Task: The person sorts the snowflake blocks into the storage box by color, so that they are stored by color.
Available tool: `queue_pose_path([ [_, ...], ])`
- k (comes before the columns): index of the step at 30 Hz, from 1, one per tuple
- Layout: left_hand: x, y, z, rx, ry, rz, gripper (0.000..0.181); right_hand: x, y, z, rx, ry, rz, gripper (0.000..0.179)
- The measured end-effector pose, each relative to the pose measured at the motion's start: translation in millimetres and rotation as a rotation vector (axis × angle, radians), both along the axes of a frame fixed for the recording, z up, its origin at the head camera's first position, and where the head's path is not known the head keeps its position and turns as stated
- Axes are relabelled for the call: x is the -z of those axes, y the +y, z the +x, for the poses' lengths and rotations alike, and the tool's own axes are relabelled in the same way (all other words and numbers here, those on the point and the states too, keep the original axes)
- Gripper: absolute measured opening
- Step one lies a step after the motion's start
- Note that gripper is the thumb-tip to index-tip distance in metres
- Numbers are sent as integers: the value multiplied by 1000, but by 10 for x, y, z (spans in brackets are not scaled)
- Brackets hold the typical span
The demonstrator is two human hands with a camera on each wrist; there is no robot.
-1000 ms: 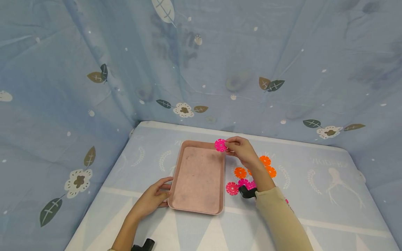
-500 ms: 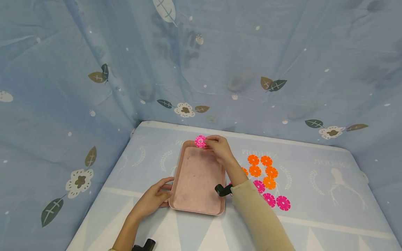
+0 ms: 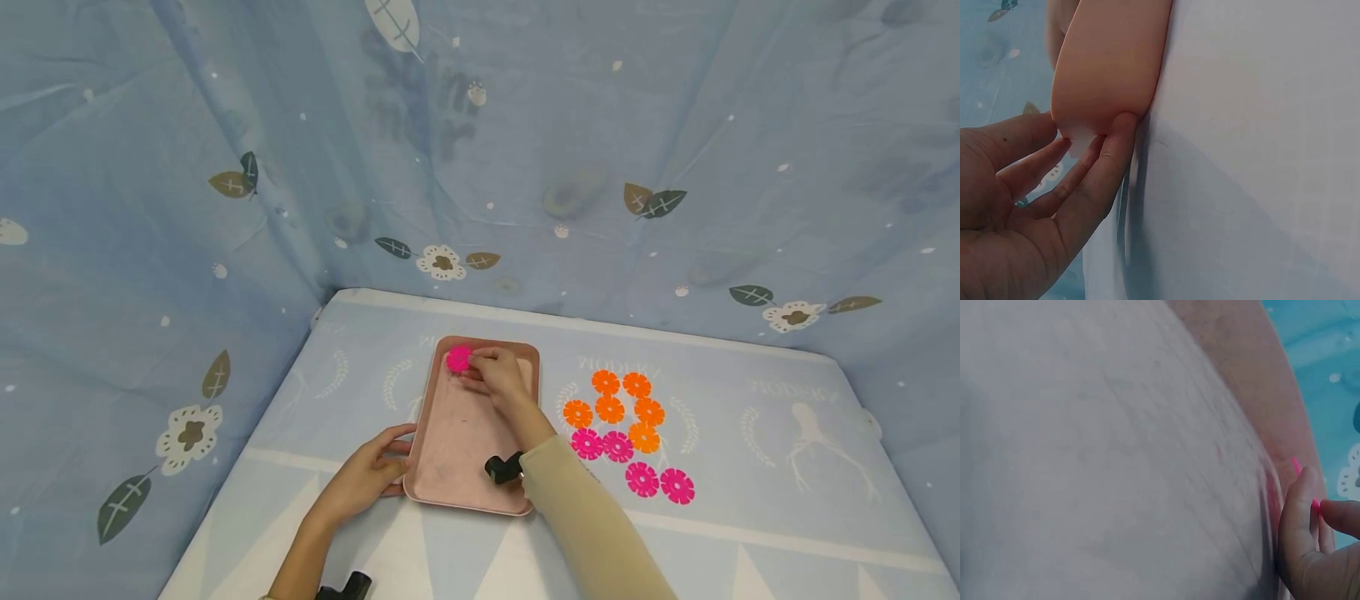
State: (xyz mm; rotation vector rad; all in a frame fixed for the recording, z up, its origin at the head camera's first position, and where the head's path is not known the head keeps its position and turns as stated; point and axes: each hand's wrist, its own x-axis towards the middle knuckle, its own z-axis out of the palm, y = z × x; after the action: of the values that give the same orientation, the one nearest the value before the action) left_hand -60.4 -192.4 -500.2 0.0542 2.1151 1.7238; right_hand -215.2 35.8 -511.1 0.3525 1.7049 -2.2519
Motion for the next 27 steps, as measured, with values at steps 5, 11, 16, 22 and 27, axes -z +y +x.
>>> queue_pose_path([
  [5,-6,7,-4,-10,-3,-9,51,-4,-62,8,12,1,28,24],
  [11,-1,13,-7,-1,-2,-6,51,-45,-75,20,16,0,83,24],
  [16,-12,21,-6,-2,1,-10,51,-70,-60,56,-14,56,193,24],
  [22,-35,27,3,-6,7,-21,51,-169,-6,141,-82,157,331,29],
  [27,-40,24,9,-6,1,-3,51,-343,94,236,-135,246,313,32],
])
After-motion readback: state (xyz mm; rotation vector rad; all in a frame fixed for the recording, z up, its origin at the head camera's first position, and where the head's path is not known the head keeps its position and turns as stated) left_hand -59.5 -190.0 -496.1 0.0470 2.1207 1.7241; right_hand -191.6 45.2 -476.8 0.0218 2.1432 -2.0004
